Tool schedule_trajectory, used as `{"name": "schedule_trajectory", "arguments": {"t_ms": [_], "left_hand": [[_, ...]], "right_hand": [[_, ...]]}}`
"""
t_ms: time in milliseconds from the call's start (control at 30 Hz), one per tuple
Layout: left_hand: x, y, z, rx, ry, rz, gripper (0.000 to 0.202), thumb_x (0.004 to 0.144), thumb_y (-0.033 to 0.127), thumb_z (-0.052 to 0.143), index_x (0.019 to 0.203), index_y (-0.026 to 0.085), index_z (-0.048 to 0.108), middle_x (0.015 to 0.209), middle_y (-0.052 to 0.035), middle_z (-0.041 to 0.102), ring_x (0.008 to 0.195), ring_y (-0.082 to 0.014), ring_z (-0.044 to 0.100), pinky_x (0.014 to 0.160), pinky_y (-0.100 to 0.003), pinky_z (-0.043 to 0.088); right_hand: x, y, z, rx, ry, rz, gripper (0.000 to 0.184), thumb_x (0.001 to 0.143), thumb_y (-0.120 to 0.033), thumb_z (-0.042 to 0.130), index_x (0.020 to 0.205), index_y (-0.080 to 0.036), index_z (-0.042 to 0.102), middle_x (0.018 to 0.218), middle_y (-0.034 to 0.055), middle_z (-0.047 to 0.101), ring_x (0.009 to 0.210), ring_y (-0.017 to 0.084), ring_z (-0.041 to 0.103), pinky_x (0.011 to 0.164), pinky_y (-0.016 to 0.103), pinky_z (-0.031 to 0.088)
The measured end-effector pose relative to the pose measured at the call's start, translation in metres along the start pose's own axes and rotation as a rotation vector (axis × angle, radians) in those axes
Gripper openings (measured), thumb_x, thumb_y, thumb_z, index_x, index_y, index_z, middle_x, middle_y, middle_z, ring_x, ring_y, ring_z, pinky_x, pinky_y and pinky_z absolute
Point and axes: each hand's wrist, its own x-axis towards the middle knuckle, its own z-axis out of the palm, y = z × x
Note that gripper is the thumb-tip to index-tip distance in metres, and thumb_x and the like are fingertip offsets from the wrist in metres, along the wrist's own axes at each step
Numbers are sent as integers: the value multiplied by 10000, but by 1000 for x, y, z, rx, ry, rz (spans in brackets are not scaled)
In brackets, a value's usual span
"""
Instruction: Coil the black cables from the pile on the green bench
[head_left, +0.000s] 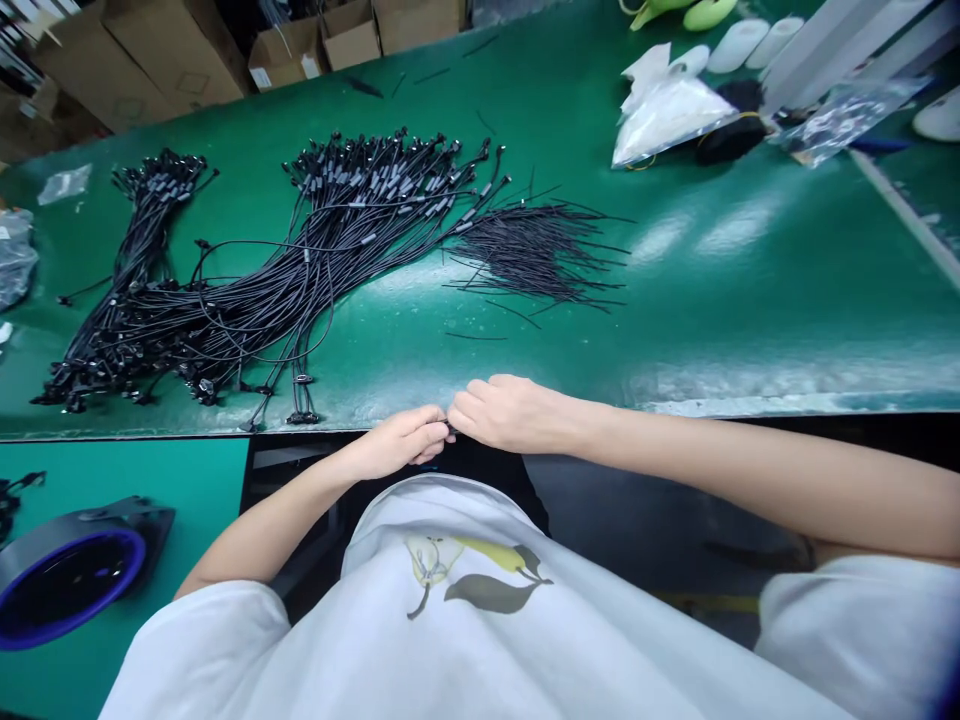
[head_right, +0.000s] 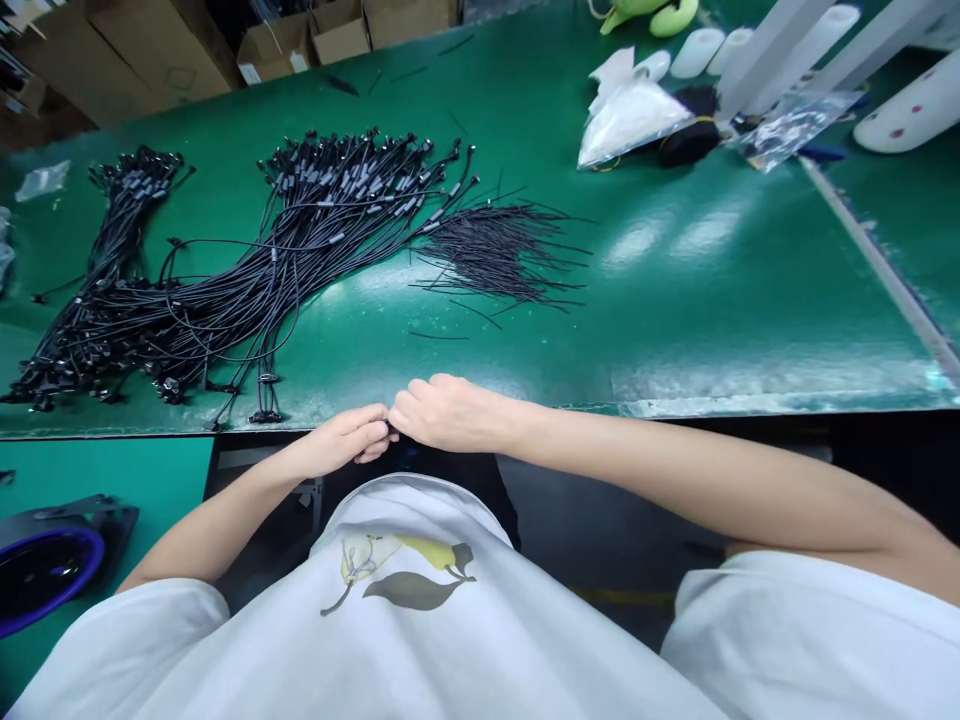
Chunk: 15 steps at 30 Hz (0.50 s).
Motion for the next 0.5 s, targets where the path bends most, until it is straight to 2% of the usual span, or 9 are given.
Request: {"name": "schedule_trajectory", "arguments": {"t_ms": [67, 100, 167, 233, 333, 400, 433, 500], "left_hand": [[-2, 0, 2, -82, -97, -15, 385, 947, 505, 361, 890, 152, 503, 608, 65, 324, 518, -94, 334, 515, -244, 306], [-2, 0, 3, -50, -101, -12, 381, 953, 493, 352, 888, 152, 510, 611, 60, 331, 524, -98, 345, 524, -247, 317], [-2, -2, 3, 160, -12, 14, 340, 960, 449, 354, 859, 166, 513, 639, 34, 411, 571, -116, 407, 575, -259, 349], [-1, -5, 5, 458, 102, 40, 298, 968, 396, 353, 840, 178, 512, 712, -3, 516, 650, -145, 481, 640, -278, 367], [3, -13, 11, 763, 137, 70, 266, 970, 349, 354, 850, 186, 525, 785, -36, 589, 731, -189, 541, 684, -302, 372], [5, -18, 14, 804, 121, 78, 264, 966, 349, 364, 847, 185, 532, 789, -43, 594, 739, -197, 547, 684, -304, 377], [6, -20, 14, 765, 114, 72, 271, 967, 355, 361, 848, 185, 535, 784, -40, 592, 732, -191, 544, 682, -301, 380], [8, -21, 14, 584, 89, 39, 310, 977, 378, 328, 867, 183, 542, 758, -22, 569, 690, -162, 517, 665, -284, 384]], "right_hand": [[-2, 3, -4, 18, 2, -74, 254, 980, -144, 358, 768, -180, 492, 660, -1, 488, 573, 131, 379, 503, 304, 168], [-2, 4, -6, 41, -24, -75, 260, 994, -175, 353, 777, -178, 496, 671, 1, 492, 578, 130, 378, 508, 307, 165], [-1, 3, -7, 131, -126, -12, 285, 1013, -278, 354, 804, -171, 516, 709, 16, 523, 604, 134, 409, 515, 305, 174], [0, -1, -5, 268, -272, 114, 301, 1006, -357, 380, 849, -158, 542, 782, 42, 575, 656, 145, 474, 521, 295, 203], [1, -5, -1, 554, -546, 228, 203, 978, -313, 456, 930, -154, 572, 852, 49, 639, 693, 142, 549, 538, 267, 265], [0, -6, 1, 687, -675, 231, 144, 960, -250, 475, 966, -159, 587, 836, 39, 668, 673, 134, 576, 545, 252, 289], [-1, -7, 1, 690, -692, 232, 147, 956, -221, 463, 977, -156, 592, 829, 44, 677, 669, 137, 587, 547, 251, 295], [-3, -13, 3, 583, -635, 256, 199, 956, -176, 402, 975, -133, 595, 828, 77, 678, 672, 159, 602, 546, 258, 300]]}}
